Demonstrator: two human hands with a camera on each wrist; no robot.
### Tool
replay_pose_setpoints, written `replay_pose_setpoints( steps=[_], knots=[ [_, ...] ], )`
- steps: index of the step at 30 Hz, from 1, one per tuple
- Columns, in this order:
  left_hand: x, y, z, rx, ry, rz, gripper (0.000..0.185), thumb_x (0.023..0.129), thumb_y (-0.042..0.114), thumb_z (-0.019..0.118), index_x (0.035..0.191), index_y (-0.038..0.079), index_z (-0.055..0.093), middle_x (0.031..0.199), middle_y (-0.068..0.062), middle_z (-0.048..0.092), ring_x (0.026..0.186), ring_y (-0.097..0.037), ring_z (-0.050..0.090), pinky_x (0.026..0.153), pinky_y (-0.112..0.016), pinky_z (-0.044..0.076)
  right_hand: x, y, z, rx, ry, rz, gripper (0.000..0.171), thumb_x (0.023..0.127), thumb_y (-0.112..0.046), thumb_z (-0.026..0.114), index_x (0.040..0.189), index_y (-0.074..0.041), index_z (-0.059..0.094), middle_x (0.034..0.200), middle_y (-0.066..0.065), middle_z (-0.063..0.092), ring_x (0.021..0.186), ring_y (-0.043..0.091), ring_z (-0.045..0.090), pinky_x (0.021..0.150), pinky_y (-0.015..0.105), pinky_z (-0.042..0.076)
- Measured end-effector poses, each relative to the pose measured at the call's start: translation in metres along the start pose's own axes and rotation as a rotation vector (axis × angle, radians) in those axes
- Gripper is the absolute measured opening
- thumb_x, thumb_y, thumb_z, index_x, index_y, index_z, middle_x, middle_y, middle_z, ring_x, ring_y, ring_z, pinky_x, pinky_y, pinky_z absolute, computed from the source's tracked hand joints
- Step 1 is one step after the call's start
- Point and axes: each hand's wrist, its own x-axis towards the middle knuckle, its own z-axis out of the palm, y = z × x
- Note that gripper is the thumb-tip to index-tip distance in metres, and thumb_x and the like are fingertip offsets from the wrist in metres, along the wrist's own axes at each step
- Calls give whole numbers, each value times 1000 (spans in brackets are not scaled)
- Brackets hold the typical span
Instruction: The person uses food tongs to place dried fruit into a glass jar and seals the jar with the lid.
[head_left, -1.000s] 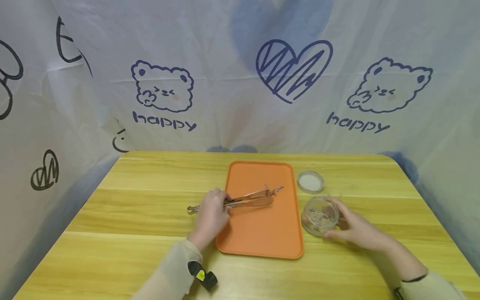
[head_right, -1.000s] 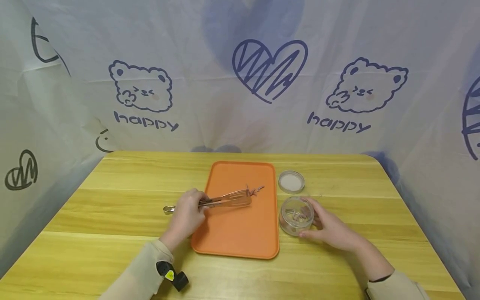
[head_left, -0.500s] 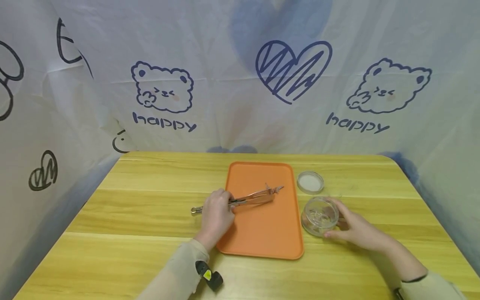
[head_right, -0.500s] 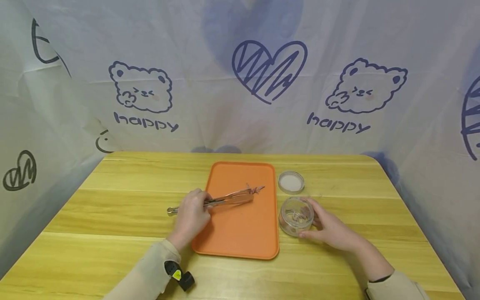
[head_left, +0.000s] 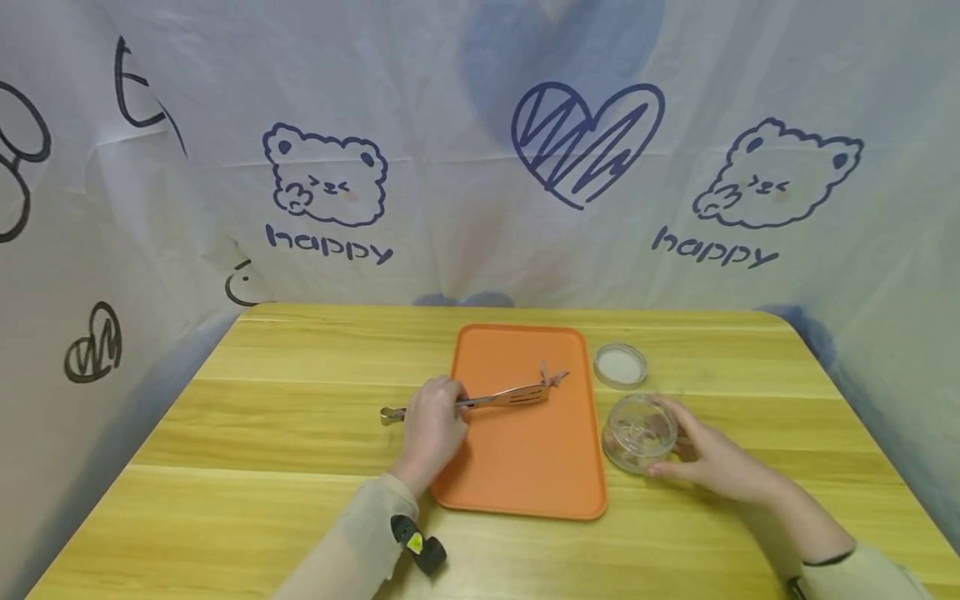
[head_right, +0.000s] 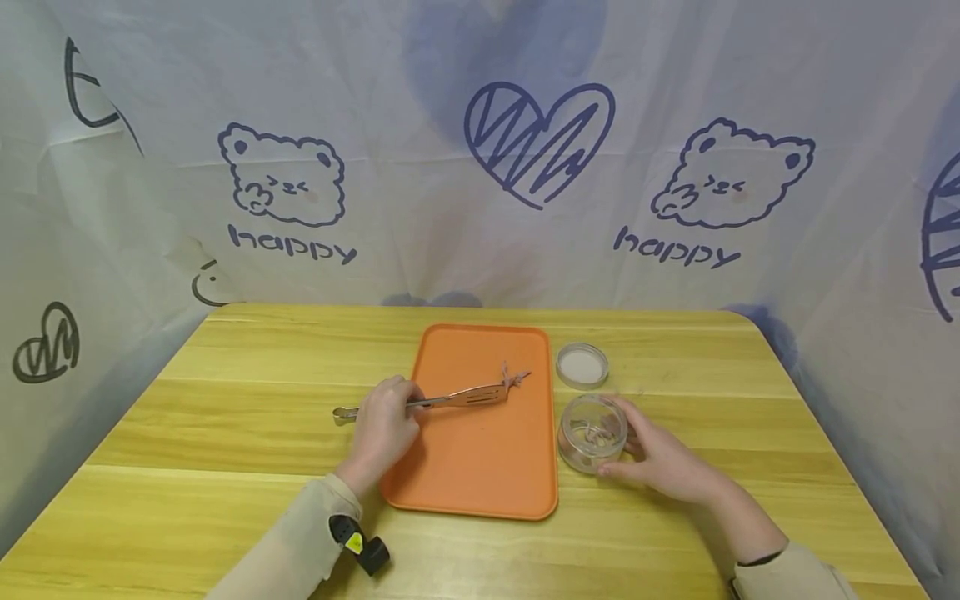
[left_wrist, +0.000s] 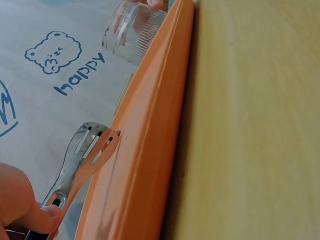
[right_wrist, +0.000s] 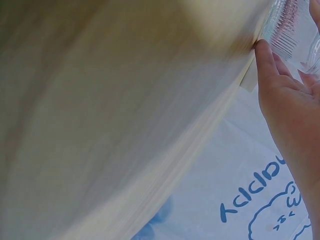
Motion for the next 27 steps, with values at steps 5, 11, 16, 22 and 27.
replay_pose_setpoints(
  steps=[5, 11, 16, 22, 27],
  knots=[
    [1, -1, 0, -8, 9, -6, 20, 66, -5, 79, 72, 10, 66, 70, 1, 58, 70, -22, 58, 63, -37, 47, -1, 0, 0, -33, -2, -3, 94, 82, -31, 76, 151, -7, 17, 140, 28, 38, 123, 42, 46, 98, 42, 41],
    [3, -5, -3, -26, 40, -9, 21, 65, -6, 80, 73, 9, 66, 71, 0, 59, 69, -23, 58, 62, -38, 47, -1, -1, 0, -18, -6, 3, 94, 82, -31, 75, 151, -7, 16, 141, 28, 38, 123, 42, 46, 98, 44, 40],
    [6, -10, -6, -49, 79, -10, 23, 64, -9, 79, 74, 7, 66, 71, -2, 59, 69, -23, 58, 63, -38, 47, -1, 0, 0, -14, -6, 8, 94, 82, -30, 75, 151, -8, 16, 140, 27, 38, 123, 41, 46, 98, 34, 41],
    [7, -10, -11, -76, 67, -21, 22, 66, -8, 78, 77, 7, 67, 73, -2, 59, 71, -24, 57, 66, -38, 47, 0, 0, 0, -4, -7, 7, 94, 82, -29, 75, 151, -8, 16, 140, 28, 37, 122, 43, 46, 97, 44, 40],
    [4, -5, -12, -63, 17, 1, 21, 66, -6, 78, 79, 7, 67, 74, -2, 58, 72, -24, 57, 66, -40, 46, 0, -2, 1, -6, -8, 11, 93, 82, -30, 75, 152, -9, 16, 141, 28, 36, 122, 44, 46, 97, 46, 40]
  ],
)
